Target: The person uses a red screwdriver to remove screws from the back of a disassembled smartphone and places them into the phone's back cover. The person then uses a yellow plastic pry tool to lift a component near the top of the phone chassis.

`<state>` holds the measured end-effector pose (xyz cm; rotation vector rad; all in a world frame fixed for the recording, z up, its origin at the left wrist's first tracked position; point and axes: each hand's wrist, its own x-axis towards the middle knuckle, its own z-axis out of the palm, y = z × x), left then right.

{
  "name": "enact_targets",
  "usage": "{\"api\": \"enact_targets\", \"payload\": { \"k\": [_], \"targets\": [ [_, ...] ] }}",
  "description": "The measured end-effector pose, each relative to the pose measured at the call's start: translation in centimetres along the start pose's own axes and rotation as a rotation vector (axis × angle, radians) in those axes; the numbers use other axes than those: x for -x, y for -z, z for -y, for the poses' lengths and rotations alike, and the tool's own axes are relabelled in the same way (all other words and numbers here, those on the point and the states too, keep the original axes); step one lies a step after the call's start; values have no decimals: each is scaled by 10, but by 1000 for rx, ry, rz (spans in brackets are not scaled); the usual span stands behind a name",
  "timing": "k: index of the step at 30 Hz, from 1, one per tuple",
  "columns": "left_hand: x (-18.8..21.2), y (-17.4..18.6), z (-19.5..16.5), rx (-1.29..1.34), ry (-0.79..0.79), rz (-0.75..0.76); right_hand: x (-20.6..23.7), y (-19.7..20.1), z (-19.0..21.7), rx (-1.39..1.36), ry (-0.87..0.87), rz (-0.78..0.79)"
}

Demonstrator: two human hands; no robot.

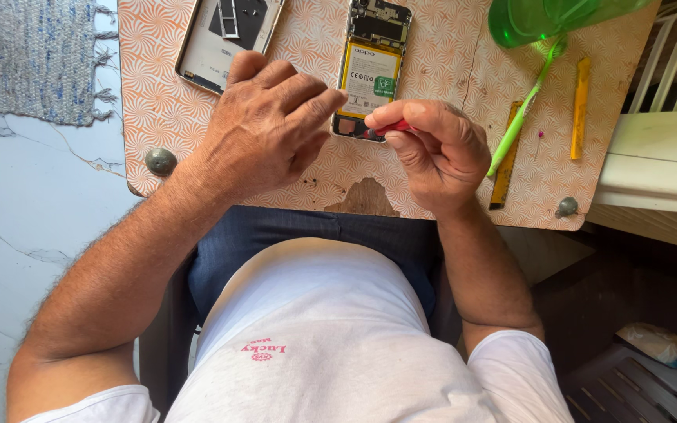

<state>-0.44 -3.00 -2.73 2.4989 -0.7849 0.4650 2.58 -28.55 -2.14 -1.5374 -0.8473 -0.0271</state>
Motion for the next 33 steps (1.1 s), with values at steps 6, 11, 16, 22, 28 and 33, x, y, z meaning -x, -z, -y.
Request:
{"api": "enact_targets", "payload": {
  "k": [6, 11, 16, 22, 28, 33],
  "targets": [
    [-13, 2, -17, 69, -29, 26, 0, 5, -6, -97, 7, -189],
    [-24, -6, -24, 62, -70, 136, -1, 8, -13, -158, -23, -358],
    [-28, -11, -28, 22, -108, 165, 3, 10, -16, -240, -93, -396],
    [-32, -15, -40, -48, -109, 171, 2, 6, -11, -165, -170, -363],
    [-32, -18, -49, -139, -114, 189, -8, 5, -2, -90, -179, -343],
    [-33, -21, -53, -161, -104, 203, -13, 2, 3, -84, -197, -351]
  ]
}}
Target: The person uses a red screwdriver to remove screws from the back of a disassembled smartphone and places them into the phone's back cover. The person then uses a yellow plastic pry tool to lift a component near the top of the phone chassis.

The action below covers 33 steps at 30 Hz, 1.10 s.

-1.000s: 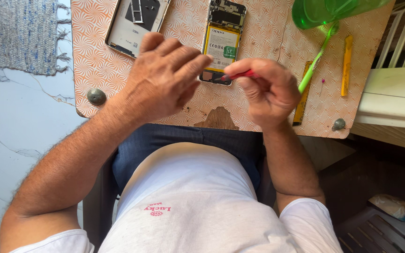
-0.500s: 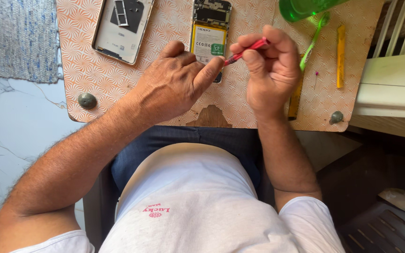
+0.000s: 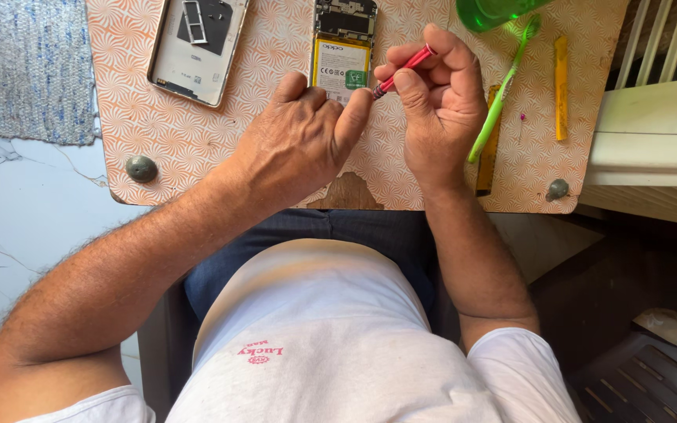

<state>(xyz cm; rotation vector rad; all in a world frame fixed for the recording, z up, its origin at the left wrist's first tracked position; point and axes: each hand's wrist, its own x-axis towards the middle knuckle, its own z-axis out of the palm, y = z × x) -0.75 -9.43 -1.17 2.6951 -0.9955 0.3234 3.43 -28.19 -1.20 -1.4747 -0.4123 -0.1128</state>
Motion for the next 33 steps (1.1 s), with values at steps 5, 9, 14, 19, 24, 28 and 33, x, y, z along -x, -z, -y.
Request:
{"api": "enact_targets", "payload": {
  "k": [5, 9, 14, 19, 24, 28, 33],
  "targets": [
    [-4, -3, -4, -154, -28, 15, 1, -1, 3, 2, 4, 3],
    [-6, -7, -6, -141, -13, 45, 3, 0, 3, 27, 21, 13],
    [-3, -12, -6, -60, -19, -39, 6, 5, 0, 48, 23, 22],
    [2, -17, -1, 85, 4, -72, 7, 8, -4, 60, 13, 8],
    [-3, -8, 7, 418, 203, 20, 7, 11, -7, 71, 17, 16],
    [6, 18, 36, 409, 351, -70, 9, 14, -9, 60, 30, 17],
    [30, 39, 79, 274, 314, -142, 8, 12, -8, 91, 45, 19]
  ]
}}
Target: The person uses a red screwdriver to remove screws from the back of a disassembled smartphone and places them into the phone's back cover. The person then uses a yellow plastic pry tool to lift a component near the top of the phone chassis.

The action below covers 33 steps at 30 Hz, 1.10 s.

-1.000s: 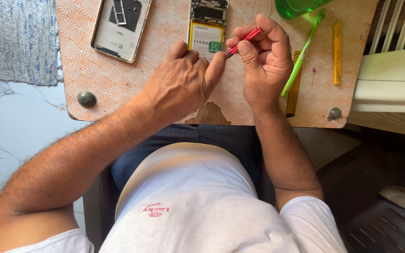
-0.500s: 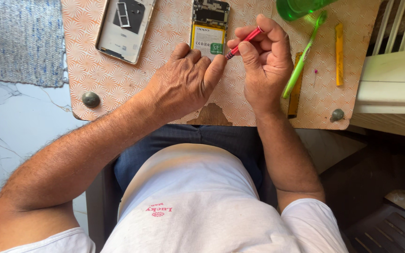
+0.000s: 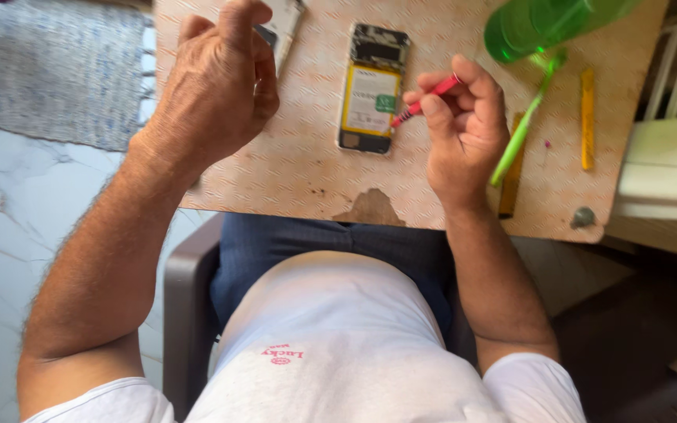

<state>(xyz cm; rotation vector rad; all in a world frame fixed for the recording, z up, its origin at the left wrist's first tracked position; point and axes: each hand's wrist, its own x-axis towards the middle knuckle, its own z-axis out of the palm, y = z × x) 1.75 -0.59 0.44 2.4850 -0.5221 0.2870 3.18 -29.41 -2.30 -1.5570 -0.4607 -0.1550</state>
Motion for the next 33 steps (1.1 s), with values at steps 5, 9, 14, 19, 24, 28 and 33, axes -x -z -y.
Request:
{"api": "enact_targets", "payload": {
  "k": [5, 9, 14, 19, 24, 28, 33],
  "targets": [
    [-5, 17, 9, -168, 8, -16, -2, -7, 5, -37, -18, -38],
    [-11, 23, 10, -151, 17, -24, -3, -7, 7, -49, -9, -44],
    [-9, 24, 17, -137, 61, 12, -2, -6, 4, -55, -9, -52],
    [-4, 22, 27, -134, 31, 12, -1, -4, -2, -82, -3, -59],
    [5, 15, 36, -178, 20, 18, 4, 1, -8, -80, 1, -65],
    [9, 12, 43, -230, -14, 13, 6, 3, -13, -74, 1, -68],
    [12, 11, 47, -275, -13, 30, 7, 4, -16, -70, 18, -70]
  ]
}}
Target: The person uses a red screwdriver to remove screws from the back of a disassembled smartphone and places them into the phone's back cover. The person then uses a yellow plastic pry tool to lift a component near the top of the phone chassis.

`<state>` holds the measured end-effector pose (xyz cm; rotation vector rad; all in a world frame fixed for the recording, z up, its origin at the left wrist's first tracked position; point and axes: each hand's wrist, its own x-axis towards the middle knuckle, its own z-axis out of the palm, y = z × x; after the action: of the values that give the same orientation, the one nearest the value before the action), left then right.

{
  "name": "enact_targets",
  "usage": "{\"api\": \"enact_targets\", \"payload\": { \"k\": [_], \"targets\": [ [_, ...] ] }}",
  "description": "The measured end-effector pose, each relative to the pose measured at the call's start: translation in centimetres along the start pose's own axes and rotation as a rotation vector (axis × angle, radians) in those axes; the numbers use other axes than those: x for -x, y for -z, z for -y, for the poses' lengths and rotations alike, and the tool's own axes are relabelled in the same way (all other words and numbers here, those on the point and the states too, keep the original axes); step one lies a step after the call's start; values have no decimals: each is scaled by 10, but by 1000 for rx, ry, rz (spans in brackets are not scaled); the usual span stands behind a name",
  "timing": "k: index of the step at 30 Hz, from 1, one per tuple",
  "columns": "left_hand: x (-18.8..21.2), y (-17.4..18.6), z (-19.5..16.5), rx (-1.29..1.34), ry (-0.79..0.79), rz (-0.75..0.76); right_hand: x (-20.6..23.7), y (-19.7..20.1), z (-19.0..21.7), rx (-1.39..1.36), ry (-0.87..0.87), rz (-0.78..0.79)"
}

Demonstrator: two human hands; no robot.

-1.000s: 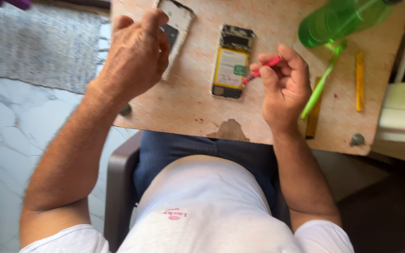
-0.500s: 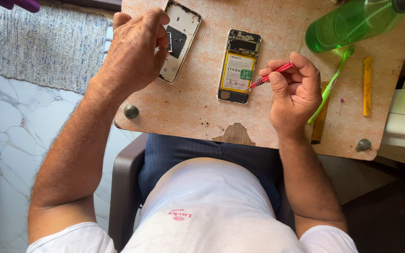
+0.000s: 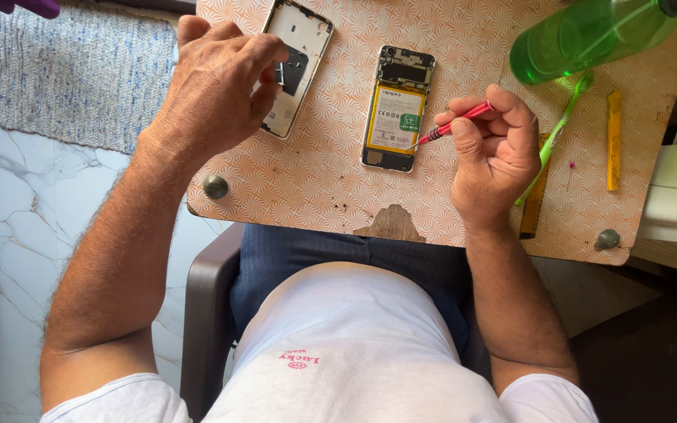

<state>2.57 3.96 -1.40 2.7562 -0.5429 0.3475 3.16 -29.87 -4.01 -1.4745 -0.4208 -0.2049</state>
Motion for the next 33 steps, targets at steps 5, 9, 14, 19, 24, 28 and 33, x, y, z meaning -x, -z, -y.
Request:
{"api": "enact_targets", "payload": {
  "k": [5, 9, 14, 19, 24, 28, 33],
  "targets": [
    [0, 0, 2, -29, -56, -42, 2, 1, 0, 5, 2, -9],
    [0, 2, 2, 37, -40, -43, 2, 1, 0, 1, -1, -15],
    [-2, 1, 2, 134, 44, -46, 3, 3, -2, -5, 0, -19],
    [-7, 6, 6, 379, 88, -18, 1, 2, -2, 14, 10, -8],
    [-13, 17, 3, 455, 133, 10, -4, -4, 4, 12, 1, -12],
    [-16, 23, -5, 415, 108, 34, -8, -9, 12, 13, 4, -5],
    [-22, 23, -17, 402, 101, 29, -12, -14, 18, 27, 20, -14]
  ]
}}
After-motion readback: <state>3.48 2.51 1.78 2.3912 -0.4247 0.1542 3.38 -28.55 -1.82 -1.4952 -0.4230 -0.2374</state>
